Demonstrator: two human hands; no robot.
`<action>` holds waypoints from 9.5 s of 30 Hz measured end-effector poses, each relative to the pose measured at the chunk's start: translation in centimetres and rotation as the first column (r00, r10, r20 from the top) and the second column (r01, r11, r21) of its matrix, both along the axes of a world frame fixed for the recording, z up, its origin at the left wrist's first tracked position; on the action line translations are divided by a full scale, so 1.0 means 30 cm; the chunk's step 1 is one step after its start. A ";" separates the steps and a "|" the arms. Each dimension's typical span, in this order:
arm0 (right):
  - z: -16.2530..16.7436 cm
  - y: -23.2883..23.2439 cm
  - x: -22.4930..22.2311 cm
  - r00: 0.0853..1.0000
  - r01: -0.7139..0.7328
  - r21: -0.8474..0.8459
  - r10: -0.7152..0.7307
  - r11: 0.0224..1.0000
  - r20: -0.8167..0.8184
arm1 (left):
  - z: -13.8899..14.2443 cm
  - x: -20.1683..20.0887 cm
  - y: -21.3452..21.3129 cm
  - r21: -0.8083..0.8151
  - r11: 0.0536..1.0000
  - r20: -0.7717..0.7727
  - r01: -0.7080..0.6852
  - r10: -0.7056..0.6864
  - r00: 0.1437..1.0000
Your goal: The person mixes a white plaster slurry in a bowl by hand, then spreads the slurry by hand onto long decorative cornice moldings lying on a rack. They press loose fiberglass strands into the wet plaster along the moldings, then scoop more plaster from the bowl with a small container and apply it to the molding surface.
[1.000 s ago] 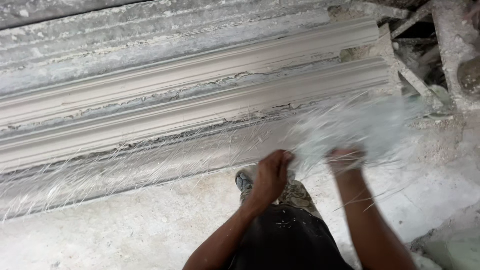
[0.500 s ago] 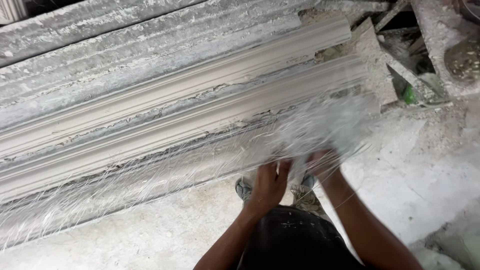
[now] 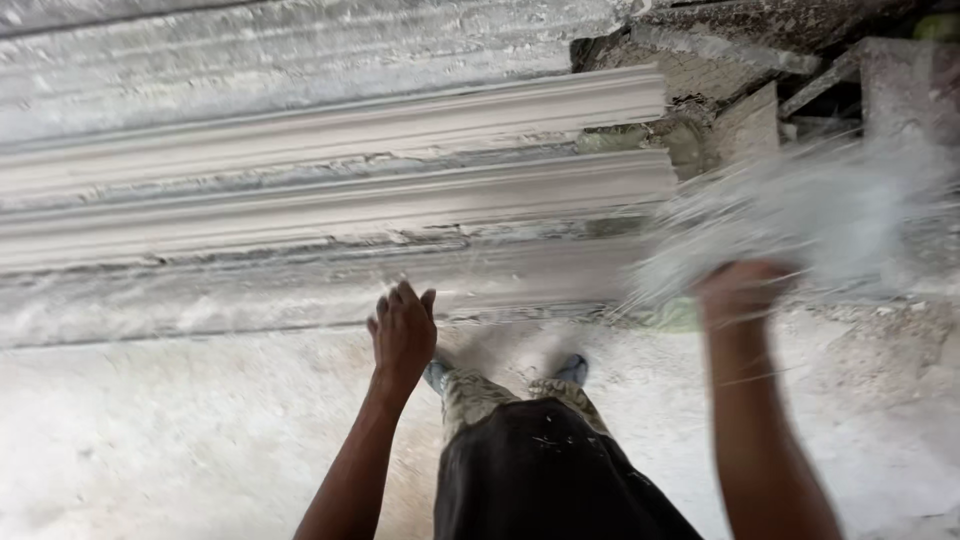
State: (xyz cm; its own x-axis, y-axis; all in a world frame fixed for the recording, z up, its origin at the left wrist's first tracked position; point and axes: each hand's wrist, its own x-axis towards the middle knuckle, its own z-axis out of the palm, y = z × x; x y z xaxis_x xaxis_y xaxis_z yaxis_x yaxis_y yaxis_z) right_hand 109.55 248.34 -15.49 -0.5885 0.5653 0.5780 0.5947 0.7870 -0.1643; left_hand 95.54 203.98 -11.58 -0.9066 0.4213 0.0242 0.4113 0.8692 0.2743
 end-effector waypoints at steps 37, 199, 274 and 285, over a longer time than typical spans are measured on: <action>-0.084 0.613 0.197 0.979 0.147 0.066 -0.136 0.987 -0.150 | -0.052 0.187 0.596 -0.295 0.955 -0.068 0.007 -0.028 0.997; 0.030 -2.629 -1.624 0.335 -0.695 0.005 -0.331 -0.719 -0.882 | 0.026 -1.002 -2.478 0.271 0.934 -0.271 -0.234 0.307 0.912; 0.141 -5.883 -2.600 0.164 -0.676 0.364 -0.612 -0.641 -0.773 | 0.150 -2.355 -5.499 0.098 0.995 -0.522 -0.015 0.065 0.851; 0.112 -5.771 -2.705 0.188 -0.707 0.316 -0.599 -0.632 -0.778 | 0.151 -2.412 -5.696 0.413 0.905 -0.068 0.105 -0.084 0.994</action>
